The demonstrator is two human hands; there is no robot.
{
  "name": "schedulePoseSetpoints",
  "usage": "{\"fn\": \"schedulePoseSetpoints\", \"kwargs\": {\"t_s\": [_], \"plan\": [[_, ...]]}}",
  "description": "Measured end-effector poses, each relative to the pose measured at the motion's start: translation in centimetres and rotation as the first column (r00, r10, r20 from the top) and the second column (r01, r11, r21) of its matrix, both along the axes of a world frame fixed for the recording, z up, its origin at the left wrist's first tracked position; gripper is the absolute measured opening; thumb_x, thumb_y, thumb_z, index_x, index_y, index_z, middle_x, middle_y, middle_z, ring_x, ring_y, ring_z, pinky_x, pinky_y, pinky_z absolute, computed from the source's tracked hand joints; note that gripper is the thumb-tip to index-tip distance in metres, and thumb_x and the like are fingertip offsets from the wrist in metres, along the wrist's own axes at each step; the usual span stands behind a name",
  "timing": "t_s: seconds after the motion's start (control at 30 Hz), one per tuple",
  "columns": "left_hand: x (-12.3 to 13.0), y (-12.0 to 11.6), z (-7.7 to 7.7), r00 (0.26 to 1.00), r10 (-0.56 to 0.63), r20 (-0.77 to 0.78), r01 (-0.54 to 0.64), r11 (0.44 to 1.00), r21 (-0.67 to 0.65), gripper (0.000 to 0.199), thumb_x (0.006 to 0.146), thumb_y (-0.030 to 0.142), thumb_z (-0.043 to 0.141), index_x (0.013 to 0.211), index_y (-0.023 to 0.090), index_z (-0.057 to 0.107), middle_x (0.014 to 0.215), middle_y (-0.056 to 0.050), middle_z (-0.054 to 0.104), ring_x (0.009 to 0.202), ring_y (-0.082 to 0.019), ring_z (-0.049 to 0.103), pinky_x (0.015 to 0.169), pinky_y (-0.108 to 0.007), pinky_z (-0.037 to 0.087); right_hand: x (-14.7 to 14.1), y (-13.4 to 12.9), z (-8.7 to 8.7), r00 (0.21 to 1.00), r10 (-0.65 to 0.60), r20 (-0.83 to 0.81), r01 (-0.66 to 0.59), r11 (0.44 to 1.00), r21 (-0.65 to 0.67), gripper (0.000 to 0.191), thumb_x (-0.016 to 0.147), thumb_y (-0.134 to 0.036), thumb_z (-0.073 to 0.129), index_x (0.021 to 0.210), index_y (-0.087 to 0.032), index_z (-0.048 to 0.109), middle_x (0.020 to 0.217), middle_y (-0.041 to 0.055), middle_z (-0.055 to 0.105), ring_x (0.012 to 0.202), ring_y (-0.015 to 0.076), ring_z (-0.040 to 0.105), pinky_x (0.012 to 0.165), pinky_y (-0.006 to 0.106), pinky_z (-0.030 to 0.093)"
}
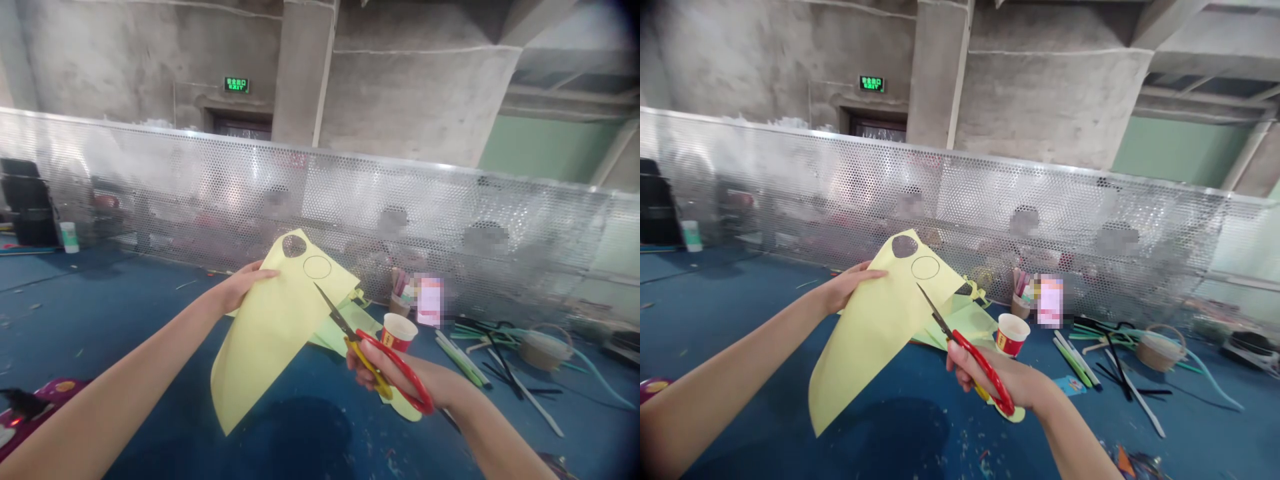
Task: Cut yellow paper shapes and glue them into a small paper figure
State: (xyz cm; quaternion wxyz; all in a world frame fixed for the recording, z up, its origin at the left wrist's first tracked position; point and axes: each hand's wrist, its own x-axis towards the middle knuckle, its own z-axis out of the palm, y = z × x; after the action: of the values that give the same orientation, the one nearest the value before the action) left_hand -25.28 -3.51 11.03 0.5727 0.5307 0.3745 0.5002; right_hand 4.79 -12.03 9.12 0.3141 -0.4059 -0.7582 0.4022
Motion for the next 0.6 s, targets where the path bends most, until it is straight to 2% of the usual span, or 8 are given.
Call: {"fn": "schedulePoseSetpoints", "kwargs": {"t_s": [0.13, 0.37, 0.5, 0.6], "plan": [[0.13, -0.10, 0.06, 0.999, 0.017, -0.032, -0.016, 1.000, 0.018, 0.041, 0.067, 0.029, 0.074, 0.104, 0.019, 0.061, 0.098, -0.010, 0.071, 0.083, -0.028, 0.069, 0.071, -0.037, 0.058, -0.27, 0.03, -0.14, 0.995, 0.081, 0.064, -0.071, 0.987, -0.147, 0.039, 0.081, -0.057, 0.046, 0.079, -0.022, 0.064, 0.061, 0.0012, 0.054, 0.059, 0.0169, 0.051, 0.057, 0.028, 0.046], [-0.37, -0.06, 0.08, 0.999, -0.002, -0.054, 0.003, 1.000, 0.031, 0.041, 0.068, 0.029, 0.073, 0.105, 0.019, 0.060, 0.101, -0.010, 0.070, 0.080, -0.025, 0.069, 0.070, -0.035, 0.058, -0.19, 0.10, 0.15, 0.987, 0.120, 0.104, -0.106, 0.986, -0.128, 0.037, 0.084, -0.052, 0.045, 0.086, -0.022, 0.067, 0.064, 0.0030, 0.056, 0.061, 0.0177, 0.051, 0.058, 0.028, 0.045], [-0.09, -0.26, 0.09, 0.998, -0.016, -0.068, 0.019, 0.999, 0.033, 0.042, 0.068, 0.032, 0.073, 0.106, 0.020, 0.060, 0.104, -0.011, 0.069, 0.082, -0.026, 0.069, 0.070, -0.036, 0.058, -0.72, -0.11, 0.31, 0.990, 0.087, 0.110, -0.070, 0.986, -0.150, 0.036, 0.082, -0.054, 0.048, 0.076, -0.022, 0.062, 0.066, 0.0014, 0.054, 0.063, 0.0161, 0.052, 0.065, 0.029, 0.049], [-0.04, -0.36, 0.19, 0.996, -0.002, -0.084, 0.005, 0.999, 0.034, 0.044, 0.067, 0.032, 0.074, 0.107, 0.020, 0.059, 0.105, -0.011, 0.069, 0.085, -0.027, 0.068, 0.072, -0.036, 0.058, -1.09, -0.11, 0.03, 0.996, 0.039, 0.084, -0.028, 0.991, -0.134, 0.041, 0.080, -0.057, 0.049, 0.063, -0.021, 0.058, 0.060, -0.0001, 0.052, 0.052, 0.0138, 0.052, 0.054, 0.028, 0.050]]}}
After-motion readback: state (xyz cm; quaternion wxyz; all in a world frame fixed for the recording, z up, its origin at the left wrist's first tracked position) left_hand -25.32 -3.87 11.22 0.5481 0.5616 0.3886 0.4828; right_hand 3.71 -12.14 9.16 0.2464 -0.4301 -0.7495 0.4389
